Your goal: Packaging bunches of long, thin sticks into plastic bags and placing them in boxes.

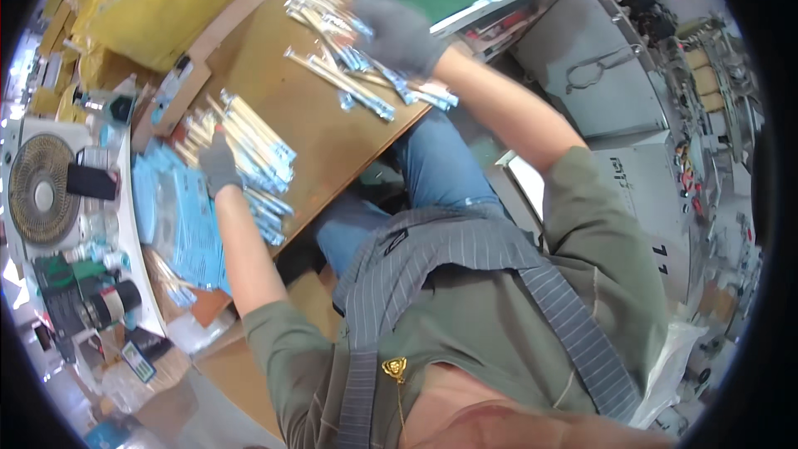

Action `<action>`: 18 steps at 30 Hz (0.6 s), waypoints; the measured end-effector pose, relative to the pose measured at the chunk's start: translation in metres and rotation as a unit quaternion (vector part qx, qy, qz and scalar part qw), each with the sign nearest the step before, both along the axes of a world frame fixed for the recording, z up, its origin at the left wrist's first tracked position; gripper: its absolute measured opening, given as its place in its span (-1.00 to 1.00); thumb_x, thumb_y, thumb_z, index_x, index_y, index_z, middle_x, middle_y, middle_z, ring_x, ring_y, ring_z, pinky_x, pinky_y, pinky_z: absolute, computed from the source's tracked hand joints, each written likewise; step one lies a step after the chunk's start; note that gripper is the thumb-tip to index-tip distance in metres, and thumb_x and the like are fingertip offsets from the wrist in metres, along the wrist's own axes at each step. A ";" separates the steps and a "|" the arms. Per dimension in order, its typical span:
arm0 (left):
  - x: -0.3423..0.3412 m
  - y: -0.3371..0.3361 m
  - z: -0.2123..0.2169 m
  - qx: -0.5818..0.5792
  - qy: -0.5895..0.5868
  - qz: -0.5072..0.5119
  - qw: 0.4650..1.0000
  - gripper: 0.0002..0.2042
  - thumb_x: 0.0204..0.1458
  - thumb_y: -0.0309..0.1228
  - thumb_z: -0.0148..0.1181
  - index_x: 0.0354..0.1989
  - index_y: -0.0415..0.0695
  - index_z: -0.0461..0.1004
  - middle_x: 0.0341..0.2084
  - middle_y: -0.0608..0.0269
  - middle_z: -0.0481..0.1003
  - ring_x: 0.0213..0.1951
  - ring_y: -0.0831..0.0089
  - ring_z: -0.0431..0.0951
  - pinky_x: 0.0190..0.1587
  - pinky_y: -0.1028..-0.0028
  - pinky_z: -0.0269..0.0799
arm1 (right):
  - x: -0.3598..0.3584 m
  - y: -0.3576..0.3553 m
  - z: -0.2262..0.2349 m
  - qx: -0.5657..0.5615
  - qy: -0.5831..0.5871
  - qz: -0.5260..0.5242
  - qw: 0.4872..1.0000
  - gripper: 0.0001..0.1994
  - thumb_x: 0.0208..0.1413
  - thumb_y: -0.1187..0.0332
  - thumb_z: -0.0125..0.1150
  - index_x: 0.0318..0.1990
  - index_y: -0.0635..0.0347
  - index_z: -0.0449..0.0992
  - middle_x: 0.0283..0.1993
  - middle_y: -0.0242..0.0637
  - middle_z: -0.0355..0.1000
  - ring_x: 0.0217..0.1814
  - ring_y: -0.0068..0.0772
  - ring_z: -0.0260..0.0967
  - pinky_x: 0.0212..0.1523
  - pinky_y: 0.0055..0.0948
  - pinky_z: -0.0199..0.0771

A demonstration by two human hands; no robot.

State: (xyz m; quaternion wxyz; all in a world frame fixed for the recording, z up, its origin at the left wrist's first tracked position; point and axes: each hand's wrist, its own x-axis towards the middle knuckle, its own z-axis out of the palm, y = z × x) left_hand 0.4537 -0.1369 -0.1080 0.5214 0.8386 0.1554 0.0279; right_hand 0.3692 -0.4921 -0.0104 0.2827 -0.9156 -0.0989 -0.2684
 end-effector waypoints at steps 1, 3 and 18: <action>-0.015 -0.028 0.026 0.219 -0.110 0.015 0.969 -0.42 0.10 -0.06 0.02 0.01 -0.44 0.26 -0.07 -0.25 0.37 -0.03 -0.08 0.36 0.09 0.17 0.21 | 0.011 -0.047 0.003 0.007 0.041 -0.086 0.995 -0.51 0.04 0.01 0.12 0.05 0.12 0.39 0.02 -0.04 0.37 0.06 -0.04 0.31 0.07 -0.26 0.30; -0.018 -0.046 0.016 0.228 -0.222 -0.011 0.948 -0.47 0.11 -0.10 0.04 0.00 -0.41 0.29 -0.07 -0.22 0.38 -0.03 0.00 0.38 0.07 0.26 0.24 | 0.036 -0.117 0.015 -0.035 0.109 -0.206 0.972 -0.39 0.07 -0.11 -0.01 0.11 0.19 0.34 0.12 -0.02 0.32 0.17 -0.04 0.25 0.14 -0.25 0.25; 0.066 -0.223 -0.102 -0.523 0.045 -0.120 0.843 -0.53 0.18 -0.08 -0.15 0.07 -0.21 0.31 0.02 -0.02 0.36 0.03 0.26 0.40 0.05 0.45 0.29 | 0.082 -0.035 -0.070 -0.177 0.005 -0.134 0.975 -0.28 -0.12 -0.14 0.12 -0.01 0.40 0.39 0.09 0.13 0.28 0.17 0.08 0.22 0.21 -0.21 0.15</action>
